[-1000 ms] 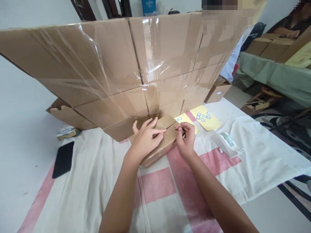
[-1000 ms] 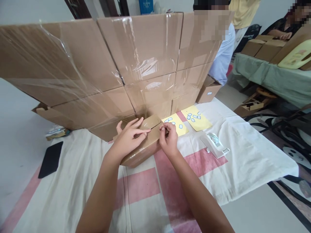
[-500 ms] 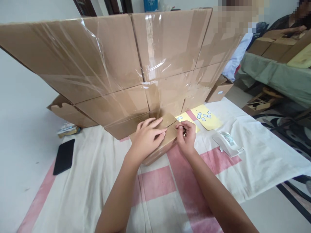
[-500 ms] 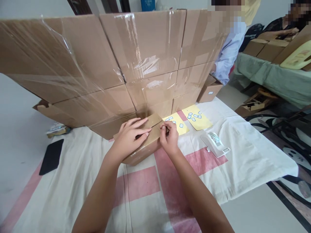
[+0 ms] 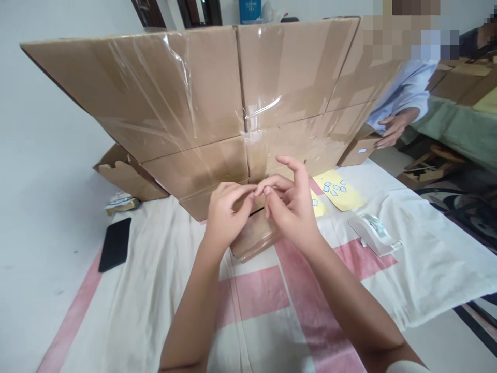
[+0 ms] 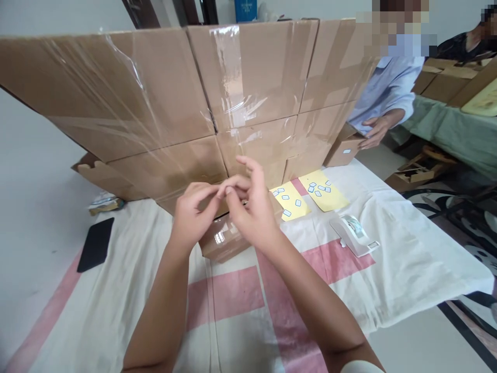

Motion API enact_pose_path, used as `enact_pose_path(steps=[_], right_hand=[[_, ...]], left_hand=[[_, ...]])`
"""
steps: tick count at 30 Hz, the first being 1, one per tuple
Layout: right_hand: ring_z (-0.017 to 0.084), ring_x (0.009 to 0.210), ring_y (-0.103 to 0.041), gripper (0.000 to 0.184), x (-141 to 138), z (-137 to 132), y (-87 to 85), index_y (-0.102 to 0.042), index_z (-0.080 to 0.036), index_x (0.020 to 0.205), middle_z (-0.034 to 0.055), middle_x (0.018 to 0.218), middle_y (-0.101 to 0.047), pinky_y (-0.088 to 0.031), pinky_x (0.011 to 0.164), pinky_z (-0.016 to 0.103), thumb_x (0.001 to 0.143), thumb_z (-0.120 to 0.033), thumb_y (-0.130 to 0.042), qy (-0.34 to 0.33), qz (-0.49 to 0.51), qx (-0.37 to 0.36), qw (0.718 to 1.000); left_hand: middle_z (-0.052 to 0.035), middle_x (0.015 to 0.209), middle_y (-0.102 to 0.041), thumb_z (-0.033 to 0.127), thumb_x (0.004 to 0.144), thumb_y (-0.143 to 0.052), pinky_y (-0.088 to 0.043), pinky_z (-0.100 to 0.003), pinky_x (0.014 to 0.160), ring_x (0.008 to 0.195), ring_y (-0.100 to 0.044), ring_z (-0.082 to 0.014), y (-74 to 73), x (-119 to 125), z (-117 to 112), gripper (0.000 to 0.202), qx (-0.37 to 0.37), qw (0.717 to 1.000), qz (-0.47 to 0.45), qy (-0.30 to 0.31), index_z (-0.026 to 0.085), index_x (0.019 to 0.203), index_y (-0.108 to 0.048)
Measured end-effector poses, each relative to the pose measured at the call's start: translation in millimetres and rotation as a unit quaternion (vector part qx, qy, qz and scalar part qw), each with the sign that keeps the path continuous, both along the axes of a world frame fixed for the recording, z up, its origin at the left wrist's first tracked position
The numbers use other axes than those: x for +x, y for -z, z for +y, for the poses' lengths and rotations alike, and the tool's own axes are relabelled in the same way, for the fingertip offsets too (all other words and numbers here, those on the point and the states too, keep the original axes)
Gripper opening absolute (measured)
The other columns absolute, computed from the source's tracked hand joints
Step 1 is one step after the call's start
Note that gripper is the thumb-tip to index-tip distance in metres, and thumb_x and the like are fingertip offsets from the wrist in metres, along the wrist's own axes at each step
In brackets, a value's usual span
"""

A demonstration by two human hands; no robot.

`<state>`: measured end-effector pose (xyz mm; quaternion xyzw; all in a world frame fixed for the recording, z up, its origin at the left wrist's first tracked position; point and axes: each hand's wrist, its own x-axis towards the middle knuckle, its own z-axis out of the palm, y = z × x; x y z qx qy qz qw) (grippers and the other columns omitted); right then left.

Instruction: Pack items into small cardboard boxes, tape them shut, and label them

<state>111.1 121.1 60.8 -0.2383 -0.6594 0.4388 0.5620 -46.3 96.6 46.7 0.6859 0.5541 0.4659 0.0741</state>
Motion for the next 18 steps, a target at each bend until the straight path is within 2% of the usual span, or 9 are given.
enact_pose_path(steps=[3, 5, 8, 13, 18], right_hand=[[0.014, 0.064, -0.064, 0.058, -12, -7, 2.8, -0.025, -0.036, 0.153, 0.0007, 0.102, -0.070, -0.056, 0.053, 0.029, 0.104, -0.029, -0.055, -0.036, -0.010, 0.021, 0.999], [0.014, 0.068, -0.066, 0.064, -16, -7, 7.8, -0.019, -0.038, 0.157, 0.0019, 0.109, -0.071, -0.059, 0.056, 0.030, 0.105, -0.030, -0.054, -0.043, -0.012, 0.036, 0.998], [0.014, 0.070, -0.067, 0.066, -17, -3, 13.2, -0.019, -0.039, 0.159, 0.0041, 0.124, -0.070, -0.062, 0.062, 0.031, 0.104, -0.031, -0.056, -0.045, -0.032, 0.057, 0.997], [0.014, 0.073, -0.067, 0.067, -13, 1, 16.2, -0.020, -0.040, 0.161, 0.0046, 0.131, -0.068, -0.063, 0.067, 0.034, 0.104, -0.027, -0.054, -0.054, -0.055, 0.074, 0.994], [0.017, 0.078, -0.068, 0.068, -8, 5, 20.5, -0.018, -0.038, 0.162, 0.0038, 0.124, -0.071, -0.064, 0.075, 0.038, 0.104, -0.025, -0.051, -0.049, -0.073, 0.085, 0.992]], left_hand=[[-0.0015, 0.093, -0.073, 0.033, 0.101, -0.057, -0.051, -0.036, 0.087, 0.090, -0.064, -0.0176, -7.5, -14, -7, 0.022, 0.056, 0.992, -0.110, -0.005, 0.027, 0.108, -0.075], [-0.0011, 0.091, -0.069, 0.034, 0.101, -0.057, -0.051, -0.034, 0.084, 0.089, -0.064, -0.0162, -12.9, -20, -13, 0.022, 0.055, 0.990, -0.127, 0.020, 0.027, 0.113, -0.074], [-0.0007, 0.093, -0.067, 0.031, 0.095, -0.068, -0.052, -0.033, 0.082, 0.090, -0.064, -0.0157, -19.7, -20, -18, 0.020, 0.062, 0.994, -0.079, 0.031, 0.028, 0.113, -0.075], [0.0033, 0.076, -0.066, 0.018, 0.085, -0.079, -0.048, -0.031, 0.073, 0.078, -0.057, -0.0136, -22.7, -9, -16, 0.011, 0.139, 0.989, -0.035, -0.047, 0.029, 0.086, -0.077], [0.0017, 0.087, -0.069, 0.016, 0.087, -0.077, -0.050, -0.033, 0.077, 0.084, -0.061, -0.0141, -20.8, -7, -15, 0.014, 0.102, 0.994, -0.012, -0.027, 0.027, 0.097, -0.075]])
